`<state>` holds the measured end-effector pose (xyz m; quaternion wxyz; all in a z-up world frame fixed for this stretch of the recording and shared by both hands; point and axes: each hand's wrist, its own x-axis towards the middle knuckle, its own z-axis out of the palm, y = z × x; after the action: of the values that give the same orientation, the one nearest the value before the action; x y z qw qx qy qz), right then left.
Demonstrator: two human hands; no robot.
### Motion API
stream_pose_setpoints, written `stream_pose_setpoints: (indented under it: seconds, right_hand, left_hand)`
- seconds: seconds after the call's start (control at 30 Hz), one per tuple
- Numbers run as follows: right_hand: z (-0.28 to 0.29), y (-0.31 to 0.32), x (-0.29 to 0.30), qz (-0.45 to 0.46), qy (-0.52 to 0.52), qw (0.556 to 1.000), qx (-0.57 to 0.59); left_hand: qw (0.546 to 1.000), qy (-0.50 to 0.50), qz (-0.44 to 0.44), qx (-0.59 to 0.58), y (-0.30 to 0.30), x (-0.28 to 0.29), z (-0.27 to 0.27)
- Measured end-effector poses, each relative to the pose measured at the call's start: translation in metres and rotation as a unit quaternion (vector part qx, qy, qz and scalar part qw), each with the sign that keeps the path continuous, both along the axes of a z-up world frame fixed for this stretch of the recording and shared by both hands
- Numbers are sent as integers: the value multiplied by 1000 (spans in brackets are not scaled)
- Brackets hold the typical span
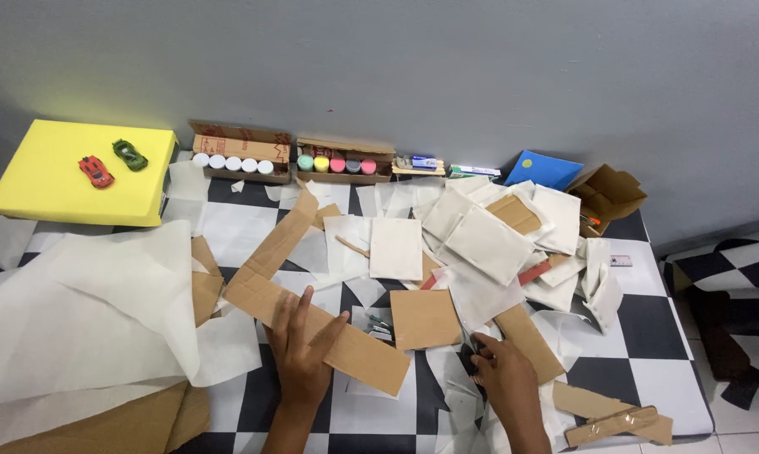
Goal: The person is stapling small rectangular pieces of white paper onto cardboard inserts, occasionally using scissors to trim the cardboard pieces.
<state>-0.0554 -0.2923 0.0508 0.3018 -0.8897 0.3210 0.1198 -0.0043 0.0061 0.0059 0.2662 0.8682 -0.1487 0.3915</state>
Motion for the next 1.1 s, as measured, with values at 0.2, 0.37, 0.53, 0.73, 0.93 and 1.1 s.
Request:
stream_pose_setpoints:
  seconds: [0.2, 0.37, 0.53, 0.73, 0.93, 1.1]
  right_hand:
    - [34, 19, 11, -38, 8, 999, 27]
    - [27, 21, 37, 320, -27, 942, -95]
    - [31, 33, 64, 398, 24, 915, -64]
    - [27, 30, 60, 401, -69, 912, -53]
    - [33, 19, 39, 341, -195, 919, -24]
    - [36, 20, 23, 251, -235, 936, 68]
  left_hand:
    - [1000, -5, -30, -9, 5, -1, 31]
    - [981, -81, -160, -79, 7, -3, 86]
    - [958, -91, -257, -85, 14, -26, 131]
    - [940, -40, -335, -51, 28, -14, 118]
    - [923, 104, -370, 24, 50, 32, 61]
    - [921, 148, -307, 188, 75, 65, 18]
